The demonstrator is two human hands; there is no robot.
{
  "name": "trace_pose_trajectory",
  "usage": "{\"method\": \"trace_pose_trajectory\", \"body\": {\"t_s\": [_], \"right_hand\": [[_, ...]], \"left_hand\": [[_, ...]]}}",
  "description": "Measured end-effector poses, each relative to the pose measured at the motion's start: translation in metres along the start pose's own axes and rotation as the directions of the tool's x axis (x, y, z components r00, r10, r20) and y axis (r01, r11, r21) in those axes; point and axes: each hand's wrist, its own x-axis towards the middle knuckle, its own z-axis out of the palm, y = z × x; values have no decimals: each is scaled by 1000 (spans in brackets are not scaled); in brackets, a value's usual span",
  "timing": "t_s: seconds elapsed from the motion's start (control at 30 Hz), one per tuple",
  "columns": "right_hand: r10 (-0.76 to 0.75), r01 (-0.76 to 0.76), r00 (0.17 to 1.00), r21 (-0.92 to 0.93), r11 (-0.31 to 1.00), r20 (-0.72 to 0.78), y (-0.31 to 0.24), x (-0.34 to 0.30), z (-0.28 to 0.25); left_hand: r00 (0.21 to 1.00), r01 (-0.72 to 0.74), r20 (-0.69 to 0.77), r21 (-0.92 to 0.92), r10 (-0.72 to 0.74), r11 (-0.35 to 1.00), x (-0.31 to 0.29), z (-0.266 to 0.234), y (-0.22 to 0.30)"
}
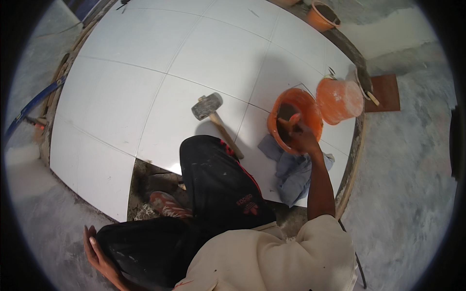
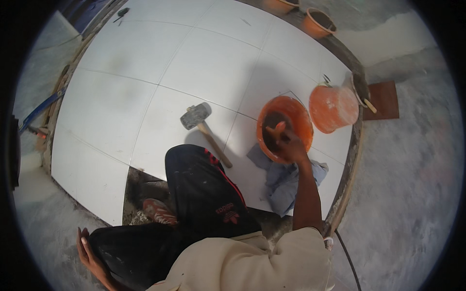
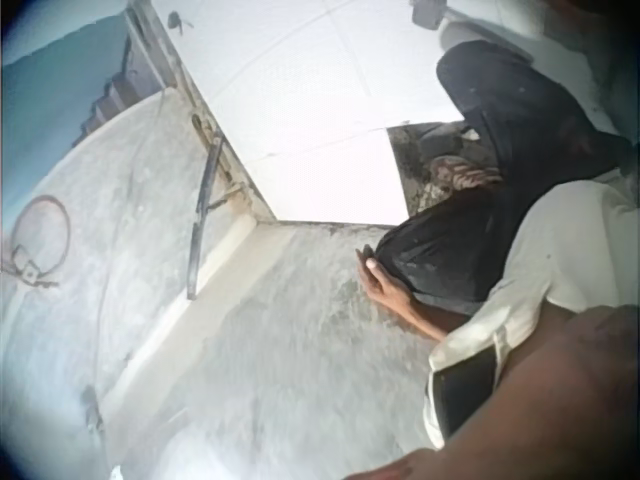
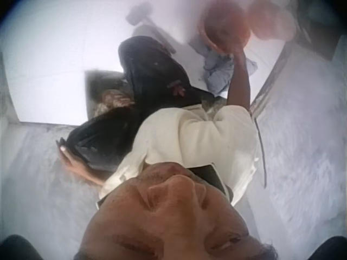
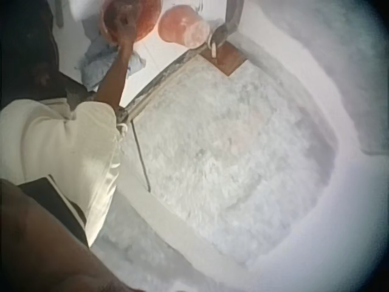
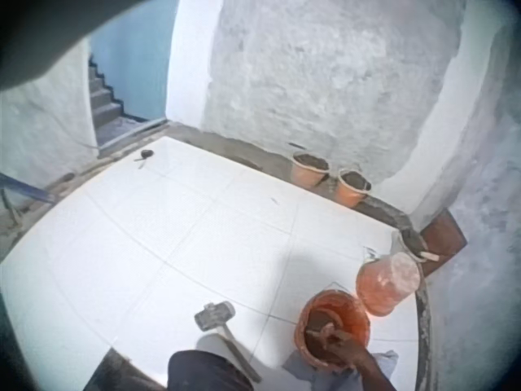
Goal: The person spreads cement on a tile, places it on the floor, and taps it into place with a rubber mallet. They then scrape excess cement from the edges and wipe the tile surface with a sponge.
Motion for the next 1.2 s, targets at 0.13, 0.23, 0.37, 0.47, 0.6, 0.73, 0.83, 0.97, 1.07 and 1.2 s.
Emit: {"method": "trace_pose_trajectory", "body": {"t_s": [0.13, 0.23, 0.37, 0.47, 0.6, 0.73, 0.83, 0.97, 1.07, 1.2], "right_hand": [[-79, 78, 997, 94, 993, 5, -10, 33, 24], [-150, 126, 989, 515, 848, 5, -42, 13, 41], [59, -15, 993, 384, 923, -103, -31, 13, 43], [155, -104, 982, 372, 922, -109, -18, 24, 51], [215, -138, 962, 372, 918, -171, -6, 43, 28], [251, -171, 952, 375, 911, -176, 1, 46, 26], [258, -169, 946, 383, 908, -194, 1, 46, 22], [288, -190, 934, 390, 901, -211, 8, 39, 21], [305, -198, 926, 401, 894, -223, 13, 33, 18], [304, -183, 919, 411, 893, -251, 16, 32, 10]], "left_hand": [[997, 56, -55, 58, -53, 997, -1, -6, -1], [998, -43, -43, 85, 47, 995, 5, 1, 23], [982, -107, -141, 127, 125, 986, -8, -12, 15], [978, -27, -200, 165, 60, 986, -33, -29, 7], [974, 6, -227, 139, 26, 990, -31, -14, 11], [964, 39, -266, 184, 12, 982, -43, -22, 10], [952, 42, -307, 139, 3, 989, -43, -24, 9], [951, 62, -308, 113, -24, 992, -47, -26, 5], [953, 48, -301, 109, -13, 993, -43, -25, 8], [955, 16, -298, 97, 13, 995, -40, -23, 6]]}}
